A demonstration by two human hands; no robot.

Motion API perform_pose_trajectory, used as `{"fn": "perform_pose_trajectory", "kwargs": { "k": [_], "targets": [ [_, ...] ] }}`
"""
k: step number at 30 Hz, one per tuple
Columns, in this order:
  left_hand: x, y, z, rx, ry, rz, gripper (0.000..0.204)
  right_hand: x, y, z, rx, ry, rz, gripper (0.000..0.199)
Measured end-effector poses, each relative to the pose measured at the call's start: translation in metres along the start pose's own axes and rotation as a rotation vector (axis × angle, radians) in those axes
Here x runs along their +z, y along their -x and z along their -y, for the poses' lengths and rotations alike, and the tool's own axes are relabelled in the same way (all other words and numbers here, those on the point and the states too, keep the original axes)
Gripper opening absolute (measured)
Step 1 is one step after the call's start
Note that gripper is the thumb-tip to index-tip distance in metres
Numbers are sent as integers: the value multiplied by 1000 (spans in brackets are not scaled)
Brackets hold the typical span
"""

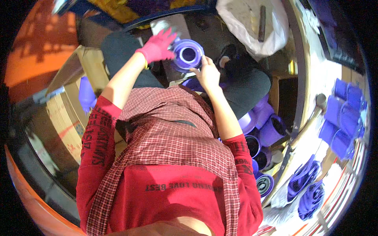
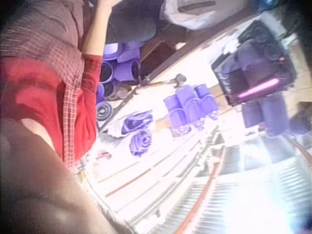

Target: The person repeatedly assembles purple plastic containers by inserting a cylindrical insert into the main body, tapping it with a hammer, and attaching a handle. The person handles multiple containers one at a time, placing finished units on a nearby surface.

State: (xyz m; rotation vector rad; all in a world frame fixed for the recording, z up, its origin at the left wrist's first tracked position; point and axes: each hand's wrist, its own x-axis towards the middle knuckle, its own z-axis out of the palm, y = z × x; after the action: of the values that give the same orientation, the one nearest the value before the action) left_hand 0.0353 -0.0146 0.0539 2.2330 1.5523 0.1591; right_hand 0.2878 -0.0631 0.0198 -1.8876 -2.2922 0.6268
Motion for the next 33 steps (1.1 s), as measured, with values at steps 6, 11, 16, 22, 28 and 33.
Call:
{"fn": "perform_pose_trajectory", "kwargs": {
  "k": [6,11,16,22,28,33],
  "targets": [
    [-60,69,90,-131,509,-929,51,-68,-1,-34,1,-168,-120,65],
    [49,129,168,-764,139,-651,86,-228,37,-137,-328,333,-744,39],
    [154,145,195,-958,-311,-49,93,-329,88,-283,648,819,-525,70],
    [62,154,210,-760,329,-334,91,-345,114,-346,403,731,-799,43],
    [-128,153,92,-278,552,-884,81,-351,113,-283,684,465,-824,42],
    [-138,65,-32,74,6,-370,92,-315,117,-177,157,-328,-842,31]
  ]
}}
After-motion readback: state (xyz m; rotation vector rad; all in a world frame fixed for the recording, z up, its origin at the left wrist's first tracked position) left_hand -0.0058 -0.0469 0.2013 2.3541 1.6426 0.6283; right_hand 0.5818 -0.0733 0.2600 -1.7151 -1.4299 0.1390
